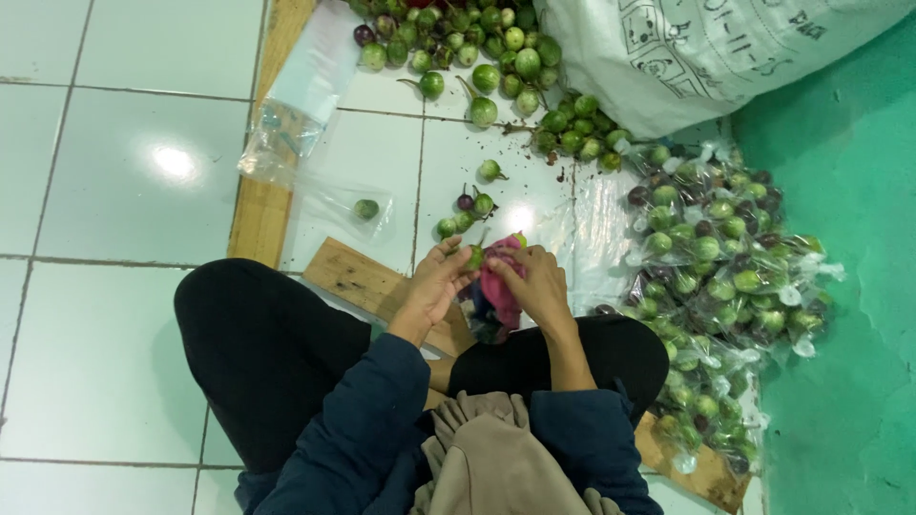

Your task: The person picks up green eggplants from the floor, wipes them with a cloth, and places them into plastic bags.

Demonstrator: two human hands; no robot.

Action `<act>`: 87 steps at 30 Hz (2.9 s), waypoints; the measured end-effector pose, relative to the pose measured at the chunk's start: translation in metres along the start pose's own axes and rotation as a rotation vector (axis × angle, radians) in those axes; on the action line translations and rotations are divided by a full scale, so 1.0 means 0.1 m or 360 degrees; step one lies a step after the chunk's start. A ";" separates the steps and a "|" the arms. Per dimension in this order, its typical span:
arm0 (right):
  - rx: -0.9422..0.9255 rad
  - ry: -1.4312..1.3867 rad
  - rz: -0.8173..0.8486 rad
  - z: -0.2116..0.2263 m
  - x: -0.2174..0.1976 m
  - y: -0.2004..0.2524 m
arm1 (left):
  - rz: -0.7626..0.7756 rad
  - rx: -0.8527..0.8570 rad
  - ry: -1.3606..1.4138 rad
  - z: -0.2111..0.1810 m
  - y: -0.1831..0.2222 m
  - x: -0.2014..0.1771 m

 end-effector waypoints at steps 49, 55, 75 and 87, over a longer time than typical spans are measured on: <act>-0.0496 -0.1964 -0.0926 -0.07 -0.19 -0.08 | 0.0462 0.1569 -0.3369 -1.82 0.33 1.08; -0.0763 -0.1821 -0.1112 0.28 -0.29 0.07 | 0.0764 0.1482 -0.3335 -1.38 0.49 1.23; -0.0522 -0.1066 -0.1084 0.10 -0.54 0.04 | 0.0582 0.1279 -0.3162 -1.95 0.73 1.28; 0.0336 0.0062 0.0155 -0.40 0.41 -0.46 | -0.0441 -0.0061 -0.3089 -2.70 1.21 -0.19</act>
Point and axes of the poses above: each hand's wrist, its own y-axis away from the middle knuckle, its own x-axis out of the palm, z = x × y, the point moved 10 cm from there along -y, towards the middle knuckle, and after that the axes turned 10 degrees about z, right-handed, at the moved point
